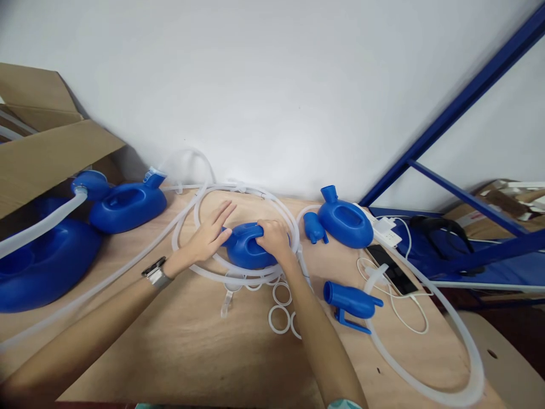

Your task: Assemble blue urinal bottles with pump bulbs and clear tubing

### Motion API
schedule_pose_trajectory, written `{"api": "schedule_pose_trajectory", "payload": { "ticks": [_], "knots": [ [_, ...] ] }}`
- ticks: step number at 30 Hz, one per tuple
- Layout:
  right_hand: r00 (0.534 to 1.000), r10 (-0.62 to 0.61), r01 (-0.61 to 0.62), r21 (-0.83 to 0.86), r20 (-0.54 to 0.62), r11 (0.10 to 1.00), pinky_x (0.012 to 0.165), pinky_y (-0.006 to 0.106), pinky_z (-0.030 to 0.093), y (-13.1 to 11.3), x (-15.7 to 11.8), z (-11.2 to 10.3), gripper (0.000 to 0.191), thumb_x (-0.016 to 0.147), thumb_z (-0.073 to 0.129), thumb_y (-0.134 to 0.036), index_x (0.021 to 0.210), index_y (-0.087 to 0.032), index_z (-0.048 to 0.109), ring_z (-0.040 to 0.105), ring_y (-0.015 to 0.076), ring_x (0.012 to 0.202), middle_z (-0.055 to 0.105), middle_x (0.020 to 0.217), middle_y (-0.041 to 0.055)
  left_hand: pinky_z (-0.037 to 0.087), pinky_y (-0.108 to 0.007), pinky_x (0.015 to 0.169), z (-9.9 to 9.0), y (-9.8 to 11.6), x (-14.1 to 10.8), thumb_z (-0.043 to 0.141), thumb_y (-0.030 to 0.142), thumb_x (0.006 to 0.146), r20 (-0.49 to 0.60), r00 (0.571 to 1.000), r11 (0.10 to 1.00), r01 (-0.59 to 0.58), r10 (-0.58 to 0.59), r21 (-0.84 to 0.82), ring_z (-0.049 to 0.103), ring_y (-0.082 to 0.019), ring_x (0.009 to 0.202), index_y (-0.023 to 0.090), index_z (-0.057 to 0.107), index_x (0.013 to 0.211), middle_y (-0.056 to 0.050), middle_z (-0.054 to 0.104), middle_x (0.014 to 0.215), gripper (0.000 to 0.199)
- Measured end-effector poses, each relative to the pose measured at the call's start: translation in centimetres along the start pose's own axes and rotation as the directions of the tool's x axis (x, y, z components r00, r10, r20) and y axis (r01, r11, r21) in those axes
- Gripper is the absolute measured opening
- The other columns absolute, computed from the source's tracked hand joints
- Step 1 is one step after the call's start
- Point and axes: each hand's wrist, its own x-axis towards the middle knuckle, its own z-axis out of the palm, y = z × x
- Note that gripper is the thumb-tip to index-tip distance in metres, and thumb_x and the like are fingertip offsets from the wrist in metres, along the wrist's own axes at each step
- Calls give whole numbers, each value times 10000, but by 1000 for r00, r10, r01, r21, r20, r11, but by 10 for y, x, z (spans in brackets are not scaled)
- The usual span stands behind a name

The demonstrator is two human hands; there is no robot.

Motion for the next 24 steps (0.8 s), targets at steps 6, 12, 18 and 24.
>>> {"api": "schedule_pose_trajectory", "payload": {
  "ticks": [6, 12, 18, 24],
  "knots": [
    [1000, 23, -23, -6, 7, 1000, 797, 342, 441, -4, -3, -3, 228, 763, 627, -171, 928, -212, 780, 735, 289, 919, 838, 989, 108, 419, -557, 1228, 1, -5, 12, 547, 607, 1011, 32, 998, 995, -46, 49, -88, 519, -355, 1480, 207, 554, 1544, -173, 564, 1592, 667],
    [998, 49, -49, -2, 24, 999, 823, 335, 437, -6, -7, -4, 239, 787, 606, -171, 945, -199, 784, 725, 283, 945, 834, 1001, 112, 503, -518, 1125, 13, -10, 16, 544, 657, 965, -36, 987, 967, 147, -158, -208, 648, -375, 1317, 199, 664, 1444, -155, 629, 1530, 673],
    [998, 53, -53, -6, 45, 999, 832, 339, 426, -5, -6, -4, 237, 809, 594, -189, 954, -204, 782, 720, 283, 959, 832, 1016, 105, 523, -564, 1045, 31, -18, 26, 189, 807, 988, -164, 847, 838, 435, -505, -330, 704, -404, 1179, 134, 728, 1291, -219, 729, 1323, 913],
    [995, 91, -90, -23, 51, 996, 817, 338, 420, -8, -8, -8, 249, 817, 591, -194, 965, -202, 790, 720, 281, 971, 829, 1053, 111, 601, -463, 887, 14, -22, 25, 82, 801, 972, -104, 860, 826, 436, -499, -358, 741, -345, 1092, 116, 652, 1368, -200, 780, 1173, 975]
  ]
}}
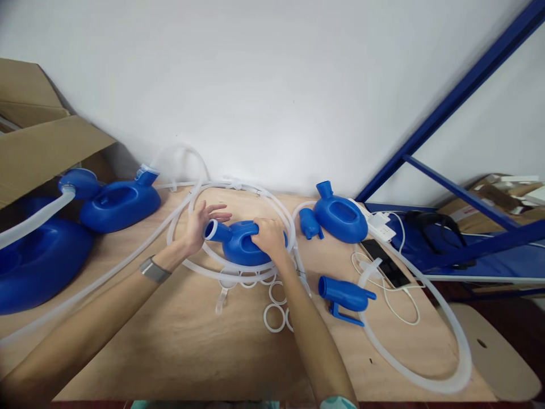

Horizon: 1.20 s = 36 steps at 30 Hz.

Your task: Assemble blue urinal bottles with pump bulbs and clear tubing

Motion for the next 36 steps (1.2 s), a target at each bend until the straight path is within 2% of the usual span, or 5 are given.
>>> {"api": "schedule_pose_trajectory", "payload": {
  "ticks": [9, 15, 19, 26, 36],
  "knots": [
    [998, 67, -67, -35, -11, 997, 806, 324, 420, 0, 5, 0, 260, 836, 607, -203, 1019, -215, 792, 710, 275, 976, 821, 1072, 115, 415, -560, 1128, -59, -52, -43, 626, 527, 878, -49, 992, 831, -66, 112, 553, 582, -401, 1204, 188, 766, 1047, -164, 699, 1038, 405],
    [996, 89, -90, -44, -26, 995, 769, 324, 402, 0, 8, -1, 235, 841, 593, -188, 980, -211, 781, 713, 276, 959, 822, 1062, 117, 420, -516, 1119, -63, -64, -66, 708, 633, 842, 43, 996, 692, -83, 75, 718, 526, -385, 1270, 266, 741, 1232, -134, 633, 1226, 536],
    [993, 106, -108, -37, -48, 993, 780, 320, 400, -1, 7, -1, 235, 863, 588, -195, 1001, -214, 777, 712, 271, 1002, 821, 1114, 107, 329, -621, 1145, -52, -59, -67, 719, 631, 846, -57, 998, 642, 25, 29, 766, 518, -435, 1237, 228, 758, 1079, -169, 629, 1172, 467],
    [987, 138, -141, -37, -82, 989, 792, 313, 398, 0, 8, 3, 236, 909, 565, -207, 1021, -207, 773, 707, 260, 1008, 814, 1115, 112, 429, -542, 1095, -28, -49, -69, 715, 289, 794, -138, 990, 781, 69, 22, 621, 632, -315, 1029, 228, 688, 894, -79, 616, 982, 121],
    [976, 193, -191, 28, -104, 981, 824, 309, 425, 13, 18, 2, 231, 878, 581, -200, 1009, -198, 772, 704, 263, 1003, 807, 1071, 116, 540, -267, 590, -66, -12, -99, 612, 317, 761, -412, 911, 1000, 6, -7, -3, 601, -113, 613, 226, 511, 1229, -4, 583, 982, 487]
  ]
}}
